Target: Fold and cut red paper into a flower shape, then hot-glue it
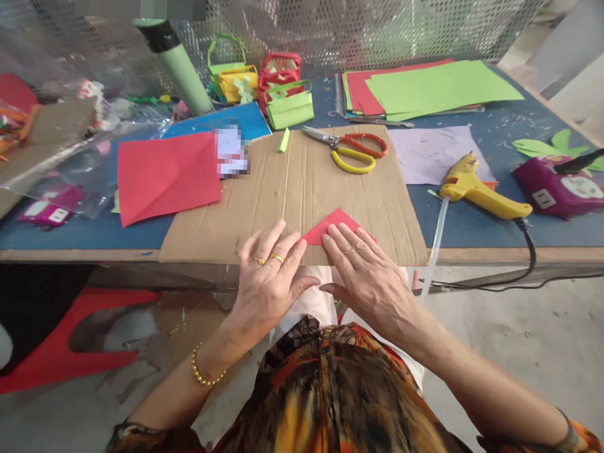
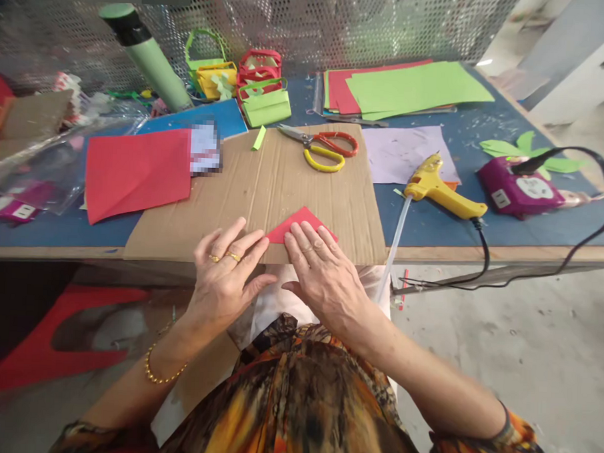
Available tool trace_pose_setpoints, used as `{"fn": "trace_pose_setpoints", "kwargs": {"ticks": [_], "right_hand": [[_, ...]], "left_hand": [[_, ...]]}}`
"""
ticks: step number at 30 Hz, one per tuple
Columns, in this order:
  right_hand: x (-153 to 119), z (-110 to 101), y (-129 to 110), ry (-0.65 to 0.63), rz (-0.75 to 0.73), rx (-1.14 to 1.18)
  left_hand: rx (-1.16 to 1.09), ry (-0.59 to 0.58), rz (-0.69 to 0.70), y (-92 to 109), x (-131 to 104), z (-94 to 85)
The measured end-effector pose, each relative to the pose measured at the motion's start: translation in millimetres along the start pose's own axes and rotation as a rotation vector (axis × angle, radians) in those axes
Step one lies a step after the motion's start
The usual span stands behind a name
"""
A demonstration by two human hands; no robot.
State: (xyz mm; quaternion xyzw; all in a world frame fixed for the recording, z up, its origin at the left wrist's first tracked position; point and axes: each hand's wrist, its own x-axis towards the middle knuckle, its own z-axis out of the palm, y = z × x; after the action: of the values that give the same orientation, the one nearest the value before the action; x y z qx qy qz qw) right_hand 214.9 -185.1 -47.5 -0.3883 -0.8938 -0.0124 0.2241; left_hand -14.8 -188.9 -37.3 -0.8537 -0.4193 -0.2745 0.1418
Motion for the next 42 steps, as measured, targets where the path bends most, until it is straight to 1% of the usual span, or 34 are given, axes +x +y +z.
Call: {"fn": "trace_pose_setpoints", "kwargs": {"ticks": [3,6,9,12,15,18,21,24,26,27,28,29,30,32,33,34,35,36,38,40,42], "right_hand": [[-0.7,1.0,0.6,0.003,0.006,0.013],[-0.8,1.4,0.4,0.011,0.001,0.007],[-0.9,2.3,-0.1,0.025,0.002,-0.007],[-1.4,3.6,-0.1,0.022,0.013,0.002],[-2.1,4.3,0.4,0.027,0.019,-0.006],[-1.8,5.8,0.9,0.041,0.009,-0.023],[-0.7,8.1,-0.8,0.085,0.011,-0.046],[-1.5,8.5,-5.3,0.175,0.005,-0.092],[-4.4,6.7,-8.4,0.237,-0.011,-0.109],[-6.6,5.5,-9.5,0.274,-0.022,-0.105],[-9.2,4.5,-10.2,0.314,-0.031,-0.097],[-11.9,3.7,-10.6,0.356,-0.04,-0.085],[-14.6,3.5,-10.8,0.395,-0.05,-0.074],[-20.0,5.2,-11.2,0.453,-0.075,-0.054],[-22.6,7.1,-11.9,0.467,-0.093,-0.047],[-25.3,9.3,-13.1,0.47,-0.114,-0.038],[-28.1,11.4,-14.9,0.467,-0.134,-0.028],[-31.1,13.1,-17.3,0.456,-0.139,-0.016],[-37.8,13.3,-23.3,0.419,-0.113,0.023],[-44.5,7.5,-29.5,0.388,-0.034,0.101],[-50.0,-3.2,-34.0,0.398,0.071,0.188]], "left_hand": [[0.01,0.063,-0.041,3.0,-5.4,-0.2],[0.016,0.066,-0.095,4.8,-6.7,-2.5],[0.028,0.073,-0.118,5.2,-1.4,-3.2],[0.061,0.068,-0.072,5.5,5.5,2.9],[0.102,0.039,-0.002,5.8,5.6,11.7],[0.127,0.041,-0.024,7.6,-0.1,14.9],[0.103,0.067,-0.053,12.2,-6.0,10.7],[0.049,0.106,-0.056,19.9,-14.7,1.6],[-0.045,0.179,-0.051,26.0,-24.2,-4.1],[-0.134,0.213,-0.062,29.1,-29.3,-5.8],[-0.252,0.217,-0.101,32.1,-34.0,-6.2],[-0.396,0.186,-0.169,35.2,-37.5,-5.1],[-0.567,0.114,-0.26,38.3,-39.5,-2.6],[-0.951,-0.09,-0.484,45.1,-37.8,5.4],[-1.15,-0.174,-0.585,48.7,-34.6,9.9],[-1.325,-0.208,-0.67,52.1,-30.4,14.0],[-1.434,-0.2,-0.75,55.2,-26.0,17.2],[-1.483,-0.169,-0.815,57.8,-22.0,19.2],[-1.445,-0.089,-0.884,61.0,-17.4,19.5],[-1.366,-0.045,-0.879,62.1,-18.8,15.8],[-1.325,-0.035,-0.843,62.9,-24.5,10.0]]}}
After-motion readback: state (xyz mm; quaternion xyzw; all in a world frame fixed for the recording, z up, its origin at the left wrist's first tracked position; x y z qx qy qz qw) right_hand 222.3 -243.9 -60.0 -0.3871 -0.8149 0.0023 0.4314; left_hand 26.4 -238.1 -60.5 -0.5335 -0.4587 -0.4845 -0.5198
